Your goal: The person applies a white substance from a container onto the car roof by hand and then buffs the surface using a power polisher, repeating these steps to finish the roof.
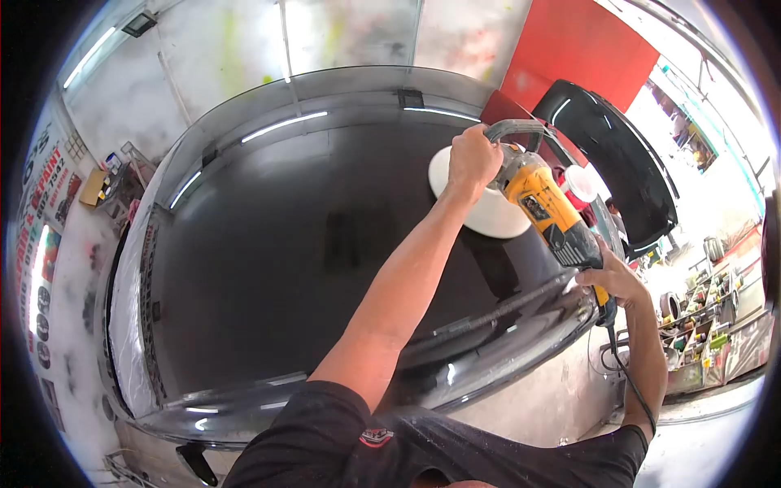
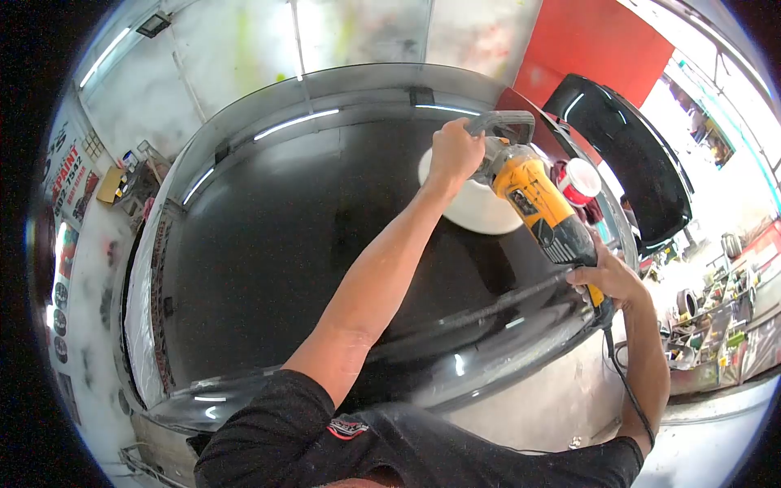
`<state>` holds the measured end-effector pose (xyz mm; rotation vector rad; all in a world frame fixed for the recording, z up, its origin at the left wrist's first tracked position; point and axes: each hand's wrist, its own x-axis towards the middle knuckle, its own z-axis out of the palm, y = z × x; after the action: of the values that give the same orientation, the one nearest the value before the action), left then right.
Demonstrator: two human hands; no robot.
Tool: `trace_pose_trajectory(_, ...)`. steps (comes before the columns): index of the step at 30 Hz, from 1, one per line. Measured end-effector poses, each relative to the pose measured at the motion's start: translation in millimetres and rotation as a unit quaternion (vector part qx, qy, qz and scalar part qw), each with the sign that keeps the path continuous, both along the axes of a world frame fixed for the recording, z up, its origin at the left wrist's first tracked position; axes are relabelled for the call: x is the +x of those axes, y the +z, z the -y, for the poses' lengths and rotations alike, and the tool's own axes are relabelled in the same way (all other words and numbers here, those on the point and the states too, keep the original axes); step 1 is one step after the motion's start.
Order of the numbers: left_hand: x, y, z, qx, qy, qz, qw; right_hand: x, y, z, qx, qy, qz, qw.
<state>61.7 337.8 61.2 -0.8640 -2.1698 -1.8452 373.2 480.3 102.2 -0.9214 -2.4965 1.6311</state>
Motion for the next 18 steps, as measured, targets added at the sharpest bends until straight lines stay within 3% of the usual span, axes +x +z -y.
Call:
trace_pose_trajectory(1, -19, -1, -7, 0.004, 0.002, 0.003, 1.0, -18, 7, -6, 0.014, -0.014, 0.039, 0.999)
trace_pose_trajectory(4, -79, -5, -26, 0.01, 0.027, -0.021, 0.999, -81, 5, -34, 0.036, 0.034, -0.003, 0.999)
trace_pose_trajectory(5, -93, -8, -29, 0.009, 0.045, -0.028, 0.999, -96, 10, -29, 0.031, 0.0, -0.022, 0.999)
trace_pose_trajectory(6, -110, -10, -28, 0.009, 0.04, -0.042, 0.998, -114, 16, -38, 0.044, 0.046, 0.023, 0.998)
trace_pose_trajectory(10, -156, -16, 32, 0.032, 0.11, 0.011, 0.993, -193, 28, -4, 0.032, 0.104, 0.007, 0.994)
trace_pose_trajectory(13, -181, -25, 77, -0.013, 0.211, -0.056, 0.976, -222, 29, 33, 0.05, 0.142, 0.004, 0.989)
trace_pose_trajectory(16, -181, -18, 141, 0.071, 0.185, -0.011, 0.98, -242, 35, 78, 0.066, 0.168, 0.02, 0.983)
trace_pose_trajectory(18, -183, -19, 180, 0.051, 0.234, -0.041, 0.97, -256, 38, 101, 0.073, 0.213, 0.011, 0.974)
